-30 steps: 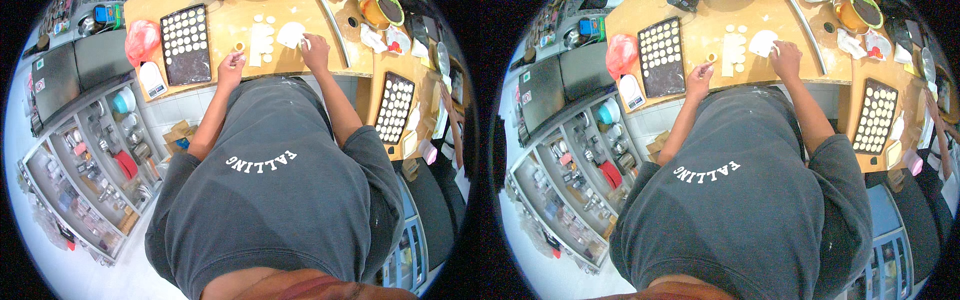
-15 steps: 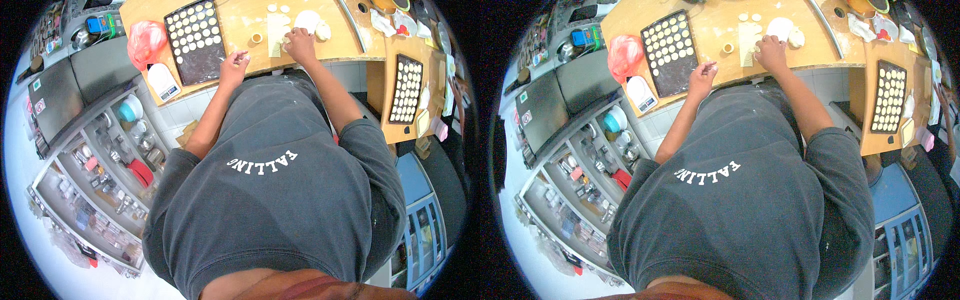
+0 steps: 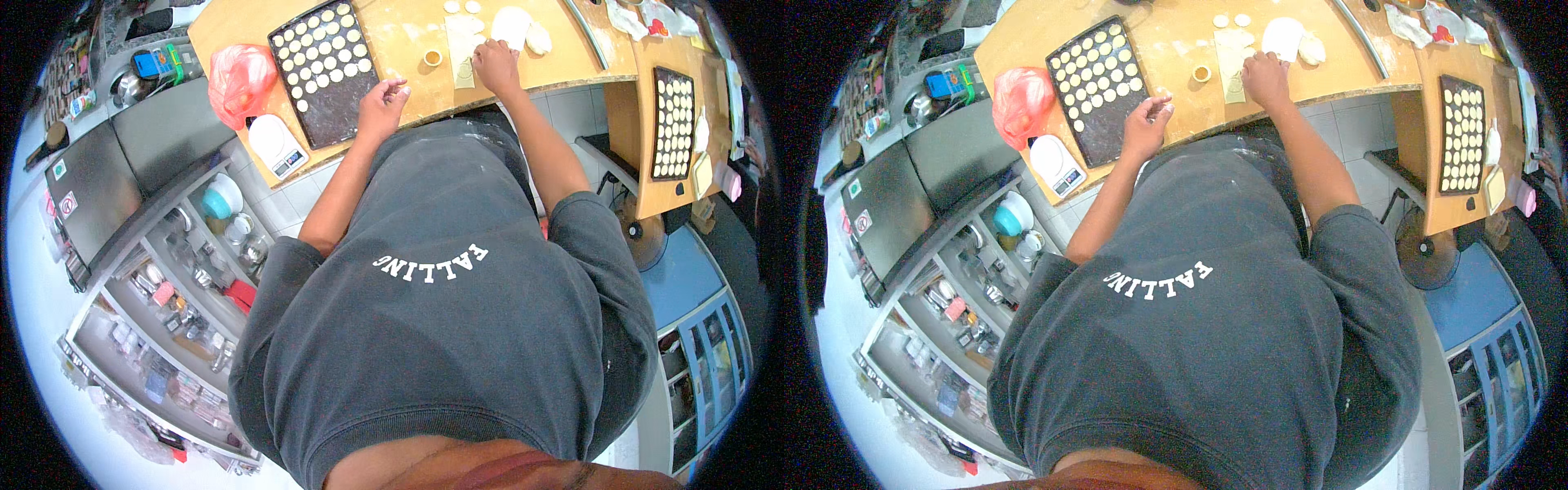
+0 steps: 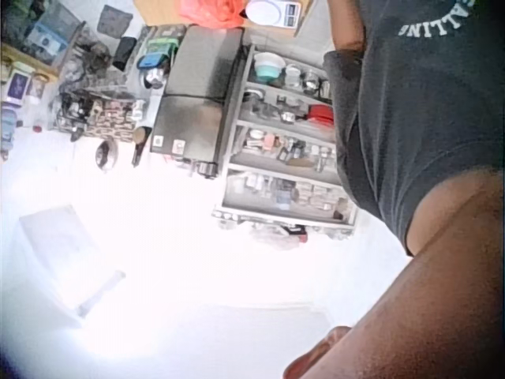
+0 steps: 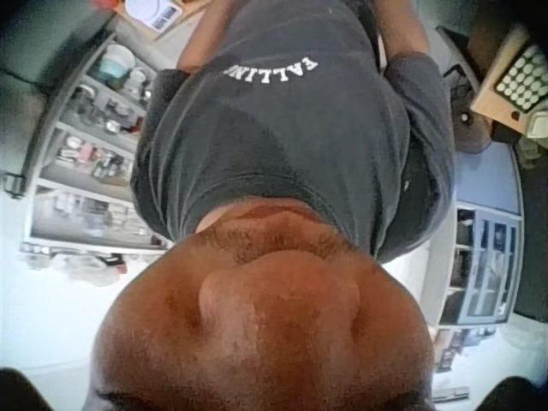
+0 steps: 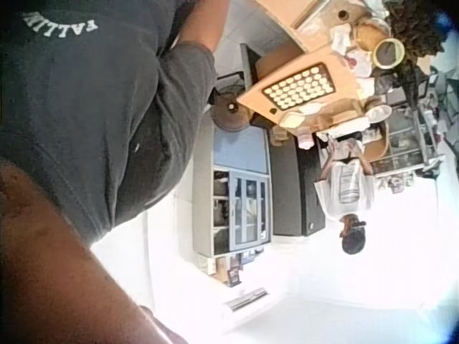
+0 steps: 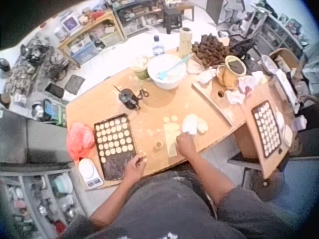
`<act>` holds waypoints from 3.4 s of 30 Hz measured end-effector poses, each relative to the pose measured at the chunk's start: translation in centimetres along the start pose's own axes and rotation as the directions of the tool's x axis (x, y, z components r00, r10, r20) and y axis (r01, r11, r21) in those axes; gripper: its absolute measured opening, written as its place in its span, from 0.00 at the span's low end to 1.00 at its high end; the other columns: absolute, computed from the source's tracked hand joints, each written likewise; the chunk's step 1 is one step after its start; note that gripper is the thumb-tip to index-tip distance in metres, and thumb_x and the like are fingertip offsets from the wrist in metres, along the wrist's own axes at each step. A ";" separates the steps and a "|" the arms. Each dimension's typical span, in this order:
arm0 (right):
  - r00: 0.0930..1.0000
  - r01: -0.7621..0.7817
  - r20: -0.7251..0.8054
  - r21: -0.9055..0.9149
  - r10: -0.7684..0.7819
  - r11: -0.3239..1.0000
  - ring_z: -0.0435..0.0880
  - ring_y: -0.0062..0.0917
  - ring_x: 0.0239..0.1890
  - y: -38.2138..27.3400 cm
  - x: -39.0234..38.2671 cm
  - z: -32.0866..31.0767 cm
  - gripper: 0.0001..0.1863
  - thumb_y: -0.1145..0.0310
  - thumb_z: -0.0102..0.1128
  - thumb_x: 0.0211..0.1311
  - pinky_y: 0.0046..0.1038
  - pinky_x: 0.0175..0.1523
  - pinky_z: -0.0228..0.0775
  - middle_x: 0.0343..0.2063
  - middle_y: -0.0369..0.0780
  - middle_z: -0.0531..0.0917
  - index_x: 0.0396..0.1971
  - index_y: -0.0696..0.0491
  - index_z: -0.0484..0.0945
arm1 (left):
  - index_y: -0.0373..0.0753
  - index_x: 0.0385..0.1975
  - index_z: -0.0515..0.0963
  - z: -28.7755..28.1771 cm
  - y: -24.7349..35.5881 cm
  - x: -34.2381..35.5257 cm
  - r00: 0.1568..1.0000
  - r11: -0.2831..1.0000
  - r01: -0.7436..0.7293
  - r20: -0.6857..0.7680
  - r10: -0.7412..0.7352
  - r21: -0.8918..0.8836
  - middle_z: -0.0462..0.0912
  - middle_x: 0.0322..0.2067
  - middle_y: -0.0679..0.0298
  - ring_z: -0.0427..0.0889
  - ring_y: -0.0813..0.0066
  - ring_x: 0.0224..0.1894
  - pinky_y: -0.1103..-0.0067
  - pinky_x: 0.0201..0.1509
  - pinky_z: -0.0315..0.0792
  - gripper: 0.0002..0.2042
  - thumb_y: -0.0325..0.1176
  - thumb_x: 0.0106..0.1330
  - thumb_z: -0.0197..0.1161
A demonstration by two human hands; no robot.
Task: The person uses a circular cutter to press out rounds from flattened dough on a table and then stacks the resulting pieces.
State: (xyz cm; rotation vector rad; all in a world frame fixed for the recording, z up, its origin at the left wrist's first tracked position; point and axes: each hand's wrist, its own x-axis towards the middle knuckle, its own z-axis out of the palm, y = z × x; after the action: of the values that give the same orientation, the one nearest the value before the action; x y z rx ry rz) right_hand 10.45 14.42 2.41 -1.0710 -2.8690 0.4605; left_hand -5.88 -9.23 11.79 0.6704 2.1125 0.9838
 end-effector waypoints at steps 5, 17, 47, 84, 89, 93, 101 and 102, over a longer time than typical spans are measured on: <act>0.994 -0.109 0.012 0.082 0.108 0.991 0.82 0.38 0.48 0.8 0.6 -0.3 0.08 0.63 0.63 0.61 0.48 0.51 0.72 0.37 0.39 0.86 0.31 0.50 0.87 | 0.36 0.52 0.84 -0.2 0.2 1.0 0.999 0.999 -0.036 0.020 0.036 -0.006 0.87 0.37 0.62 0.82 0.76 0.38 0.77 0.47 0.77 0.17 0.39 0.68 0.69; 0.952 -0.304 0.121 0.340 0.280 0.890 0.82 0.40 0.51 2.4 -1.5 0.5 0.12 0.62 0.66 0.60 0.53 0.55 0.71 0.42 0.43 0.87 0.41 0.49 0.86 | 0.37 0.51 0.84 -1.2 -1.7 0.8 1.000 0.999 0.005 -0.004 -0.005 -0.037 0.88 0.38 0.61 0.83 0.77 0.39 0.77 0.47 0.78 0.16 0.38 0.68 0.68; 0.977 -0.159 -0.136 0.056 0.165 0.986 0.82 0.40 0.41 -2.3 -3.6 1.6 0.08 0.63 0.63 0.60 0.47 0.44 0.72 0.30 0.43 0.85 0.30 0.52 0.83 | 0.38 0.50 0.85 -2.7 -1.5 1.9 0.999 0.999 -0.043 0.015 0.043 -0.008 0.88 0.36 0.62 0.82 0.77 0.35 0.76 0.44 0.78 0.16 0.38 0.67 0.68; 0.898 -0.434 0.221 0.590 0.381 0.680 0.88 0.34 0.40 2.8 -0.3 -0.4 0.11 0.62 0.67 0.64 0.36 0.47 0.78 0.37 0.43 0.89 0.42 0.52 0.84 | 0.38 0.53 0.84 -1.8 -0.4 2.5 0.992 0.991 -0.006 0.124 -0.011 0.134 0.89 0.45 0.57 0.87 0.70 0.46 0.73 0.53 0.78 0.17 0.39 0.69 0.66; 0.919 -0.389 0.197 0.580 0.340 0.715 0.88 0.32 0.43 2.6 0.9 -0.8 0.12 0.62 0.67 0.65 0.35 0.50 0.78 0.38 0.42 0.90 0.42 0.52 0.85 | 0.37 0.50 0.84 -1.7 -1.6 2.5 0.996 0.997 -0.077 0.042 0.075 0.032 0.87 0.36 0.61 0.82 0.76 0.36 0.77 0.45 0.78 0.17 0.38 0.66 0.69; 0.964 -0.267 0.161 0.538 0.214 0.800 0.88 0.34 0.45 1.3 2.5 -2.4 0.13 0.63 0.66 0.64 0.35 0.52 0.78 0.39 0.43 0.90 0.44 0.53 0.85 | 0.37 0.50 0.85 -1.6 -2.0 2.2 0.998 0.999 -0.054 0.032 0.054 0.002 0.87 0.36 0.62 0.82 0.77 0.36 0.77 0.45 0.78 0.16 0.38 0.66 0.69; 0.974 -0.200 0.183 0.431 0.132 0.880 0.87 0.41 0.45 1.6 4.7 -3.8 0.11 0.68 0.61 0.64 0.38 0.53 0.78 0.41 0.46 0.89 0.42 0.54 0.87 | 0.37 0.50 0.85 -1.4 -2.0 2.3 0.998 0.998 -0.067 0.002 0.067 -0.007 0.87 0.35 0.62 0.82 0.77 0.36 0.77 0.45 0.78 0.16 0.38 0.66 0.69; 0.970 -0.188 0.215 0.390 0.109 0.902 0.87 0.42 0.45 1.5 4.5 -3.7 0.11 0.69 0.59 0.64 0.38 0.53 0.78 0.41 0.47 0.89 0.42 0.54 0.87 | 0.37 0.50 0.85 -1.5 -2.1 2.4 0.998 0.998 -0.067 -0.003 0.067 -0.009 0.87 0.35 0.62 0.82 0.77 0.36 0.77 0.45 0.78 0.16 0.38 0.66 0.69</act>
State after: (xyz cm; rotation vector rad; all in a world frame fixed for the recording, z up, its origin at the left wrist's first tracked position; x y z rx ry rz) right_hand 8.59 19.39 5.26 -1.2223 -2.6587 1.1707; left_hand -8.85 -9.46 9.87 0.7404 2.0988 1.0302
